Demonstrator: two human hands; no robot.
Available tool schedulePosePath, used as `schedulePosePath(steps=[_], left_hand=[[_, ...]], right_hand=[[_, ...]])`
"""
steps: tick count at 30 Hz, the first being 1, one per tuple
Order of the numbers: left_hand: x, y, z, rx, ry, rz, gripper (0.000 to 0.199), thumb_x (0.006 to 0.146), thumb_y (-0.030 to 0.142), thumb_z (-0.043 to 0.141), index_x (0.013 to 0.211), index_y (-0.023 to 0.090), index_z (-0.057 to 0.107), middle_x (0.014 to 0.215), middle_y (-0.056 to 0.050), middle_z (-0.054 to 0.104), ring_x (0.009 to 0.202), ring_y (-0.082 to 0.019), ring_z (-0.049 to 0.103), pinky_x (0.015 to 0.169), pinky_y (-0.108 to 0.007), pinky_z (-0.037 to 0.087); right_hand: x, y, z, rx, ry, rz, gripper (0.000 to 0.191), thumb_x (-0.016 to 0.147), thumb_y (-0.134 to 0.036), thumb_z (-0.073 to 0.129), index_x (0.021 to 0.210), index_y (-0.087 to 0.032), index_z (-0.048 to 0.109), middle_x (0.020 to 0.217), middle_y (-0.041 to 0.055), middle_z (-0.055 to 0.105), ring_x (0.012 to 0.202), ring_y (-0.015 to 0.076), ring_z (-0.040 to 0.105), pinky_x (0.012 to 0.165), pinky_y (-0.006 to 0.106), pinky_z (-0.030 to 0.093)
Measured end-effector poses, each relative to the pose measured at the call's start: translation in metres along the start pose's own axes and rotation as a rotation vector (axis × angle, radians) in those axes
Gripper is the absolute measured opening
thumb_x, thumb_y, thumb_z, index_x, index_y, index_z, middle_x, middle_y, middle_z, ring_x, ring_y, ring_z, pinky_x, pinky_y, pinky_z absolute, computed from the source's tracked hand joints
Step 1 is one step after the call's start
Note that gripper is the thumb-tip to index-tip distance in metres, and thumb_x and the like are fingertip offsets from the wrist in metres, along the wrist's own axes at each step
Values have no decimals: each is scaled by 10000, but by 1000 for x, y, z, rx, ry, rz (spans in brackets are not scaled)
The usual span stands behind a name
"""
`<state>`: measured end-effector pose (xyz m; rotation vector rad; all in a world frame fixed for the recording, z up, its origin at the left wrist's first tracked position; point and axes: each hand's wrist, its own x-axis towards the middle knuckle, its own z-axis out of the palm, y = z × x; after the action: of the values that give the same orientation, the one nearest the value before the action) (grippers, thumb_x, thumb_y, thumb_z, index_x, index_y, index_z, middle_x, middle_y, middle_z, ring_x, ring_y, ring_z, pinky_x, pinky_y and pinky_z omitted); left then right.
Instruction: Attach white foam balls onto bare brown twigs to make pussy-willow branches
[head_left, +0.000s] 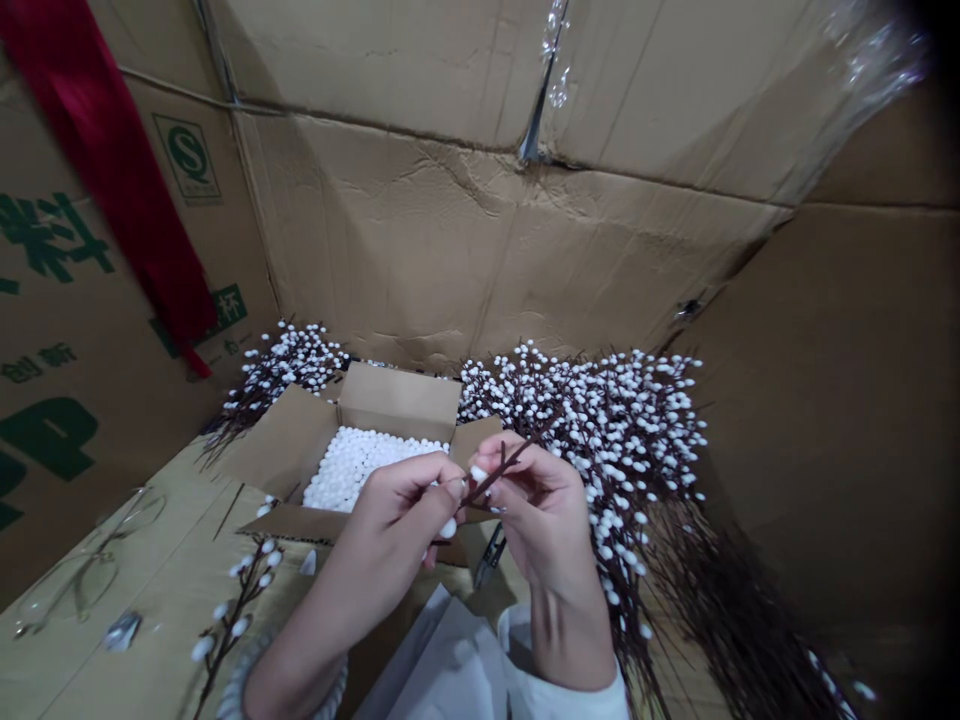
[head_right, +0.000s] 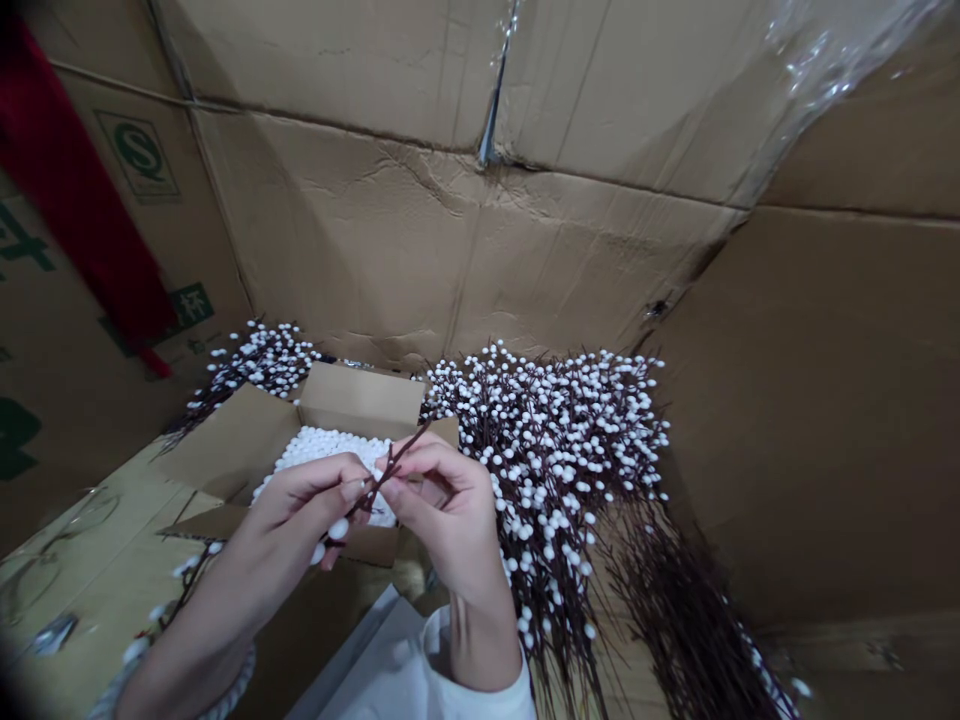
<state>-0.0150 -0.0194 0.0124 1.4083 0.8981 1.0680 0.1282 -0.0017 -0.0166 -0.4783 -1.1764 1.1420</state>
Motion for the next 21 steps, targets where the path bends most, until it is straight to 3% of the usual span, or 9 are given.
schedulePosePath(steps=[13,21], left_hand=[[0,0,-2,38,-4,0,323,887,361,488,612,194,514,585,46,434,465,-91,405,414,-190,331],[1,-2,-4,31,-17,-2,319,887,359,491,615,194,509,586,46,430,468,-93,405,409,-186,335]], right_hand=[[-1,2,2,-23,73,85,120,653,-288,855,688,-243,750,791,23,692,714,152,653,688,289,551],[-1,5,2,-14,59,75,93,663,-259,847,684,-249,757,786,12,690,686,132,639,649,254,534]])
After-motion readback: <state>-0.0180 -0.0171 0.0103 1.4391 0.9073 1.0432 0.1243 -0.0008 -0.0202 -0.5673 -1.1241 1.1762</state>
